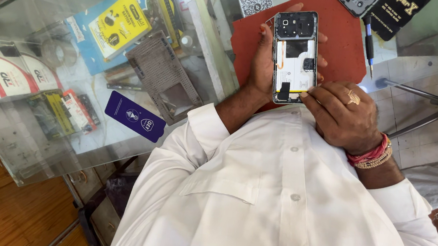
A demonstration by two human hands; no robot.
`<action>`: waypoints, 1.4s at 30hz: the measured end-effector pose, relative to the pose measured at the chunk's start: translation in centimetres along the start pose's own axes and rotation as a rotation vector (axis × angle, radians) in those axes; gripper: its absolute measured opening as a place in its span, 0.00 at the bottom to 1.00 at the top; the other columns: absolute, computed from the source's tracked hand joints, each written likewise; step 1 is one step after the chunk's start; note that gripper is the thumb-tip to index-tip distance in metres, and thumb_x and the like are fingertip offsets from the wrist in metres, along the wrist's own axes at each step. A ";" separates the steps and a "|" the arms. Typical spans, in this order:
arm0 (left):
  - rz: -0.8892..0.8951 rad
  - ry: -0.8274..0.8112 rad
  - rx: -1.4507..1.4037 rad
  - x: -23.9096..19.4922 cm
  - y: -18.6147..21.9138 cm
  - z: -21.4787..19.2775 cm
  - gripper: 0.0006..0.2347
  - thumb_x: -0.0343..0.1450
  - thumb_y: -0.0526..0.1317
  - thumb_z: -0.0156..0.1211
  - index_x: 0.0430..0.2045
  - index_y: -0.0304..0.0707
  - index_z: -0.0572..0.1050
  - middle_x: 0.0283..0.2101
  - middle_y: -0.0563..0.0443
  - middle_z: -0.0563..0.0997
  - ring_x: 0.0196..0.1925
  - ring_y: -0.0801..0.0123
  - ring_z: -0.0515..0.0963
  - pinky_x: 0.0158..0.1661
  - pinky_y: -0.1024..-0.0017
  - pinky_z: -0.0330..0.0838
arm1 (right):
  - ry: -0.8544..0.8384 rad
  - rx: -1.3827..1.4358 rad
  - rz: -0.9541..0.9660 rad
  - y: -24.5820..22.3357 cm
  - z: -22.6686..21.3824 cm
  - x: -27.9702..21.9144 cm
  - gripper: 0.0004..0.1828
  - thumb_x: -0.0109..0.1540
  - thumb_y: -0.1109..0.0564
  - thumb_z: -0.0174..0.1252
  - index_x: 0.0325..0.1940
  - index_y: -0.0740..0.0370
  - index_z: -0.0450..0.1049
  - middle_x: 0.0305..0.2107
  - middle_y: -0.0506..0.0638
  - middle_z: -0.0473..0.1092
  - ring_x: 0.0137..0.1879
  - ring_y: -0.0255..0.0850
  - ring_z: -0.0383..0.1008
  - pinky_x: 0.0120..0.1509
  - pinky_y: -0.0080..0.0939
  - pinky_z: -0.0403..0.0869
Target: The person disassembles a smartphone, removing the back cover, battery, and internal components. They then retrieve a new display assembly from a box and compare it to the existing phone frame.
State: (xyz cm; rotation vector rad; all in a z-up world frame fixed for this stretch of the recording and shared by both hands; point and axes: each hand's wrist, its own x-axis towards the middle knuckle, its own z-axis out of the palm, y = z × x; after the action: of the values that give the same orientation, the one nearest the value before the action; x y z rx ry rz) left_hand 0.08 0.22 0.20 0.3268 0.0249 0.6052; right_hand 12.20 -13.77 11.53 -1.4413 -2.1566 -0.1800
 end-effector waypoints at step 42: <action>0.133 -0.010 0.282 -0.8 0.9 1.9 0.37 0.75 0.66 0.48 0.76 0.51 0.47 0.59 0.30 0.71 0.49 0.49 0.83 0.45 0.50 0.84 | 0.080 1.044 1.311 0.0 3.0 -2.5 0.07 0.63 0.65 0.66 0.40 0.73 0.76 0.28 0.50 0.75 0.31 0.28 0.73 0.34 0.28 0.74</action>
State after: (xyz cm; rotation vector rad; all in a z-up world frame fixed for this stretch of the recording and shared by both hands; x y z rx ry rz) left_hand -0.89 -0.09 2.22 0.6082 0.0797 0.7331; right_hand 11.84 -14.64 7.69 -1.6867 -0.5943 1.1206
